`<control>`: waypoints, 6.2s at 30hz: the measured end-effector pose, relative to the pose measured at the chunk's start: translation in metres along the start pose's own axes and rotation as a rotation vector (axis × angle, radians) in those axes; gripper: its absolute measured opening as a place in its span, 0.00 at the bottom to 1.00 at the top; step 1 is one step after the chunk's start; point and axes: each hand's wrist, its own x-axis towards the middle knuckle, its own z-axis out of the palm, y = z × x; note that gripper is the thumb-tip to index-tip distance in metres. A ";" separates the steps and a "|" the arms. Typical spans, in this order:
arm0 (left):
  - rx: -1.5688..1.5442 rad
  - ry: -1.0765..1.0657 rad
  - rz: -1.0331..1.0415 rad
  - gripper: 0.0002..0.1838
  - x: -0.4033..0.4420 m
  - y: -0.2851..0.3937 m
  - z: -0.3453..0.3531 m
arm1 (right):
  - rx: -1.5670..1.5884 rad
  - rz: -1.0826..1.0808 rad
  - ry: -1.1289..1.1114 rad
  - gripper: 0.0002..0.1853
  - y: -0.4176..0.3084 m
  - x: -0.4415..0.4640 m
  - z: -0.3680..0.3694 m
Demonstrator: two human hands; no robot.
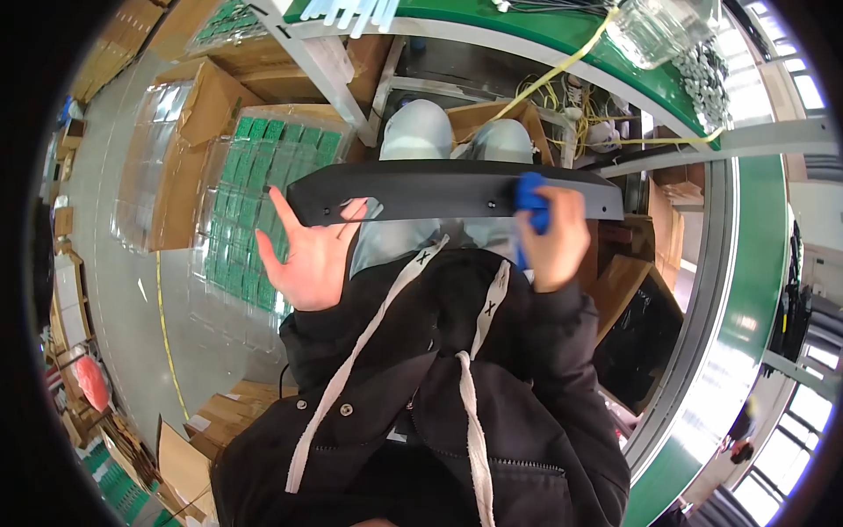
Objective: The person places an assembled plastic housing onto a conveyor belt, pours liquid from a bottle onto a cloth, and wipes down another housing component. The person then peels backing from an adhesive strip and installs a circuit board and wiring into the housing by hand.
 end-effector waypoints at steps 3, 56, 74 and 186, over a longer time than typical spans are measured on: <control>0.027 -0.023 -0.019 0.39 -0.001 -0.002 0.006 | -0.083 0.145 0.218 0.15 0.034 0.000 -0.004; 0.158 -0.015 -0.161 0.38 0.029 0.030 0.017 | -0.832 -0.059 0.514 0.24 0.113 0.235 -0.061; 0.172 0.074 -0.153 0.34 0.024 0.032 0.016 | 1.000 0.082 -0.653 0.11 -0.144 0.097 0.114; 2.399 -0.103 0.332 0.28 0.080 -0.042 -0.070 | 0.042 -0.723 -0.328 0.03 -0.091 0.083 0.222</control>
